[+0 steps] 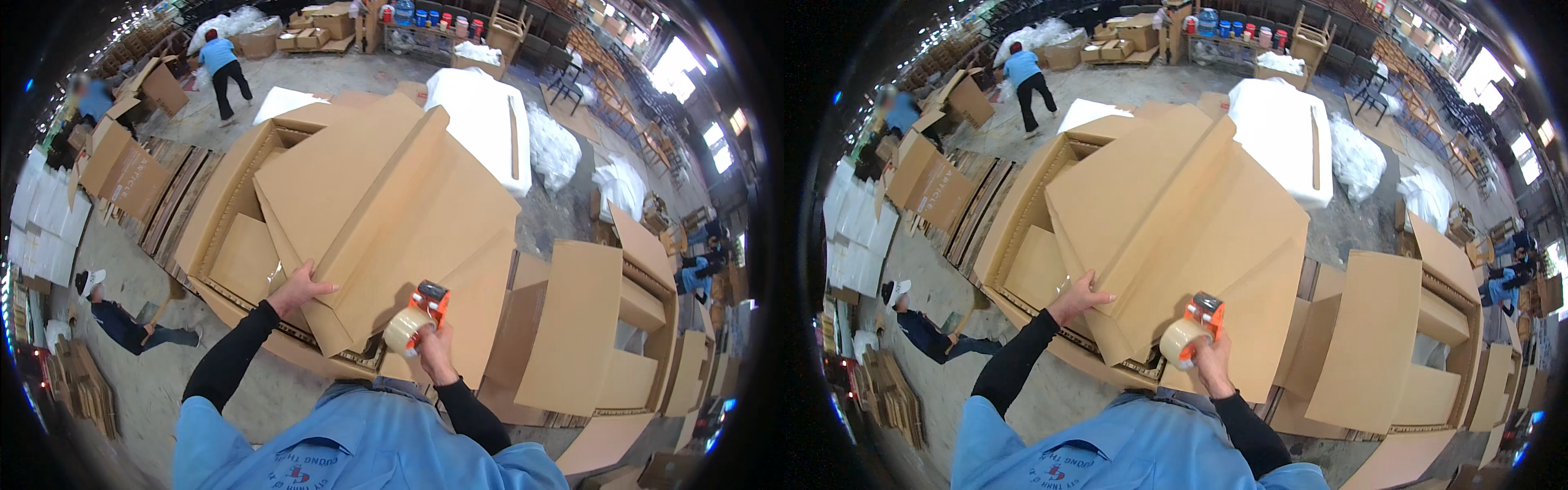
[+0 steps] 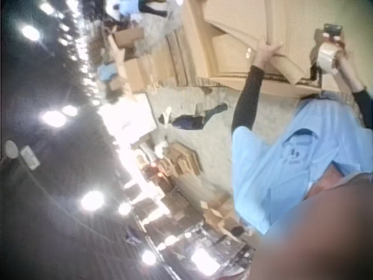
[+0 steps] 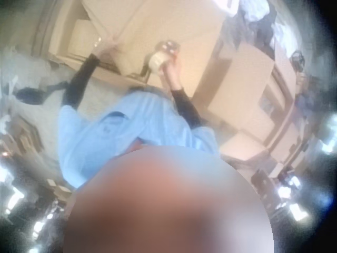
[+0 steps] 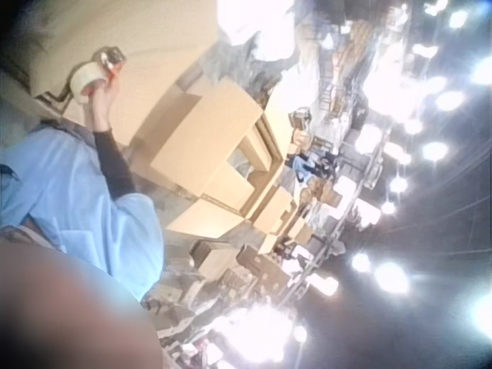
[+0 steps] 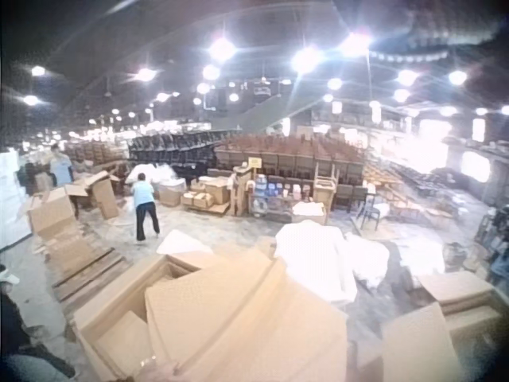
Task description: The person assembles a large cardboard box by folding and taping its flaps. They insert internal cardboard dividers and secure the box with packing tape. Another person assists by holding the box steady during taping.
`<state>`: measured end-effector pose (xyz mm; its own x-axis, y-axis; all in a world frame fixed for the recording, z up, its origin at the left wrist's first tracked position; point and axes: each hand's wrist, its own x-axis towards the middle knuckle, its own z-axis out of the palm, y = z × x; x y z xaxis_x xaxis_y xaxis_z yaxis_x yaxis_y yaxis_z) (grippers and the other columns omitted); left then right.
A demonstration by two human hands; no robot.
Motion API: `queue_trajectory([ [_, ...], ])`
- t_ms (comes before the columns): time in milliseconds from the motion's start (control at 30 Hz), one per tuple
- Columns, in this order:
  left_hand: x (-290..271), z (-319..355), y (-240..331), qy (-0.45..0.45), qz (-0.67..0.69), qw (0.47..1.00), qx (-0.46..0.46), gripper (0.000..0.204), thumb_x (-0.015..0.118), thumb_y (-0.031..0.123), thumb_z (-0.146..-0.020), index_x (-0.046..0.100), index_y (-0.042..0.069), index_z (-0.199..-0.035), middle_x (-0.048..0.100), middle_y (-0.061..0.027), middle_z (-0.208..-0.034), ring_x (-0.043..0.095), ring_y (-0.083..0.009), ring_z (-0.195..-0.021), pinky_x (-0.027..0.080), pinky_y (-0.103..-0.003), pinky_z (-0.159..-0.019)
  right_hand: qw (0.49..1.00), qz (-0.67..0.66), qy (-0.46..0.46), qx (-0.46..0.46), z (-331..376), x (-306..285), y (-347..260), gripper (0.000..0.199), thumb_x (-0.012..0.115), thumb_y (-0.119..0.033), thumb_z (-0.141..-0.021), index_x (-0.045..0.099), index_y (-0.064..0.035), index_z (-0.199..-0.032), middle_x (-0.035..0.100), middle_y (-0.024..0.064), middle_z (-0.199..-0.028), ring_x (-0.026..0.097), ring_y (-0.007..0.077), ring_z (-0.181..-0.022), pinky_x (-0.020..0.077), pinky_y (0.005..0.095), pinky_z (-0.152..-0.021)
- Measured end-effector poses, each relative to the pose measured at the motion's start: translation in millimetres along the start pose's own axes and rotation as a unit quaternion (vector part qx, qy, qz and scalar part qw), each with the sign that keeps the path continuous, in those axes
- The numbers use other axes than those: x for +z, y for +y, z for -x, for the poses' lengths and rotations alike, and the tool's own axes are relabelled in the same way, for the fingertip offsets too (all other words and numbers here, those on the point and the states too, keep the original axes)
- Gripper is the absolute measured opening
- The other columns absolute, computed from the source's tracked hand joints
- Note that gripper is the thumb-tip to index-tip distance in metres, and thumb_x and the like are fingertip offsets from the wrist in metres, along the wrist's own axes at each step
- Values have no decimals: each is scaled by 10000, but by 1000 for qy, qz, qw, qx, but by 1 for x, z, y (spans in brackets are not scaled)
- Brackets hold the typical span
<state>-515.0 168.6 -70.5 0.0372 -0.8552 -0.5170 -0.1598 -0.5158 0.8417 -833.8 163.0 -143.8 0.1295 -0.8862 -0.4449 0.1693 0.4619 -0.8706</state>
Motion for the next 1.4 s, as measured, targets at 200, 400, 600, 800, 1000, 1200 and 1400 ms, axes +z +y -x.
queue_trajectory([
  [200, -10, -32, 1, 58, -186, 979, 57, 902, 860, 440, -795, 462, -130, -1369, 564, -297, -1407, 560, -361, -1330, 437, -415, -1126, 995, 55, 64, -45, -3, -57, -29, 422, 529, 85, -799, 641, 41, -1204, 699, 82, -943, 672, 158, -754, 549, 298, -610],
  [400, -10, -87, 17, -21, -92, 992, 85, 1032, 859, 340, -832, 264, -135, -1530, 503, -268, -1478, 507, -289, -1375, 417, -388, -1148, 995, -74, 34, -56, -46, -18, -48, 242, 556, -62, -961, 678, 13, -1157, 692, 33, -966, 639, 107, -830, 524, 304, -718],
  [600, 17, -93, 50, -10, -61, 997, 54, 1124, 888, 309, -794, 203, -154, -1556, 538, -282, -1442, 580, -291, -1307, 464, -360, -1105, 978, -84, 102, -160, -70, 44, -46, 436, 619, -17, -904, 579, 56, -1332, 700, 100, -1090, 700, 191, -878, 577, 329, -722],
  [800, 6, -110, 49, -27, -7, 998, 53, 1035, 873, 168, -792, 226, -148, -1534, 605, -255, -1363, 649, -292, -1200, 542, -373, -1009, 952, -259, 162, 10, -82, 26, -57, 348, 672, -87, -894, 647, 92, -1192, 714, 114, -1053, 703, 201, -860, 571, 354, -757],
  [1000, -3, -137, 26, 29, -147, 982, 118, 1030, 868, 136, -781, 222, -125, -1539, 596, -249, -1372, 636, -316, -1210, 524, -393, -1034, 985, -131, 112, -19, -69, 14, -61, 272, 694, -130, -887, 702, 30, -1107, 709, 72, -948, 675, 158, -840, 546, 339, -730],
  [1200, -14, -130, 22, 114, -297, 932, 173, 885, 837, 210, -837, 345, -62, -1521, 541, -250, -1433, 534, -325, -1338, 421, -448, -1135, 976, -193, 34, -98, -9, -36, -75, 123, 671, -113, -878, 684, -18, -954, 650, 15, -835, 600, 105, -733, 491, 290, -667],
  [1400, 88, -38, 91, 134, -206, 866, 435, 643, 700, 194, -983, 404, 21, -1527, 507, -161, -1505, 473, -290, -1397, 393, -448, -1158, 979, -86, 112, -147, 102, -164, -84, 478, 702, -60, -814, 610, -33, -1283, 644, 31, -1089, 622, 121, -916, 500, 297, -764],
])
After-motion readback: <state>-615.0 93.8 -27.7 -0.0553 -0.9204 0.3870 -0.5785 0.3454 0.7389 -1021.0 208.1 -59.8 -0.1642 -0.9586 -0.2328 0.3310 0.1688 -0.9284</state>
